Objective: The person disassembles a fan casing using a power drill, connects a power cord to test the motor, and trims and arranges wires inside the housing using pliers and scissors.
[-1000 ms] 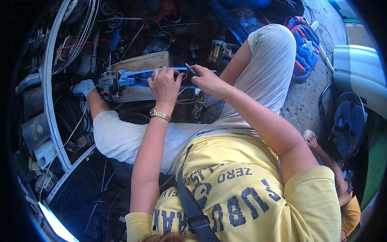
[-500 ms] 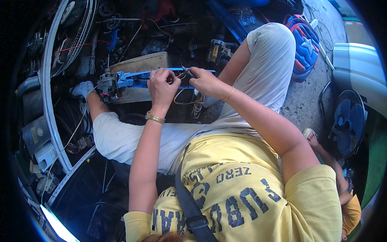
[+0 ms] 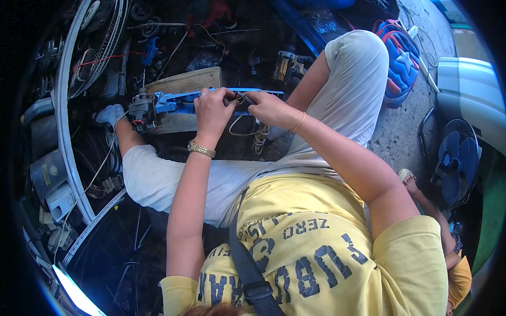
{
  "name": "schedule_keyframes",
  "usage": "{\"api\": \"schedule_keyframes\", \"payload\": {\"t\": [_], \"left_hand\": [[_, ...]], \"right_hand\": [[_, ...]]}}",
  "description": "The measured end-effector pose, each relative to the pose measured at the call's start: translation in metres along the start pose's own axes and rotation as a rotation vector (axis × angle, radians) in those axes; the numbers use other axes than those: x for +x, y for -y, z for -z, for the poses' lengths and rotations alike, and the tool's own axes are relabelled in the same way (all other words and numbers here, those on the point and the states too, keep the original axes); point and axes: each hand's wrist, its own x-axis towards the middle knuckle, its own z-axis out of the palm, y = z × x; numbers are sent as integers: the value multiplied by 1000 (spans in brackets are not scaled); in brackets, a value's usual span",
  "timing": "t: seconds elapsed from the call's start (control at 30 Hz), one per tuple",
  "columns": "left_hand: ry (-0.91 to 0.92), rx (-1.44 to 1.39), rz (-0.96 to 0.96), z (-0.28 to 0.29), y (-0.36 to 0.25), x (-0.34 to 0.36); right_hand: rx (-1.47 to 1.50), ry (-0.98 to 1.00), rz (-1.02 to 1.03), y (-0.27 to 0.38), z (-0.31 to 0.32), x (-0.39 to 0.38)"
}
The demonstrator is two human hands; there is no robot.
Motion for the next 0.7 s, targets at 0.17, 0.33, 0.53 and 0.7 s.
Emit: {"api": "schedule_keyframes", "payload": {"t": [0.17, 0.33, 0.53, 0.7], "left_hand": [[6, 12, 24, -1, 0, 0], [-8, -7, 29, -2, -2, 1], [-128, -38, 4, -13, 5, -5], [-111, -198, -101, -9, 11, -2]], "right_hand": [[-168, 57, 82, -6, 0, 1], [57, 63, 32, -19, 6, -3], [268, 20, -46, 3, 6, -16], [294, 84, -172, 10, -1, -17]]}}
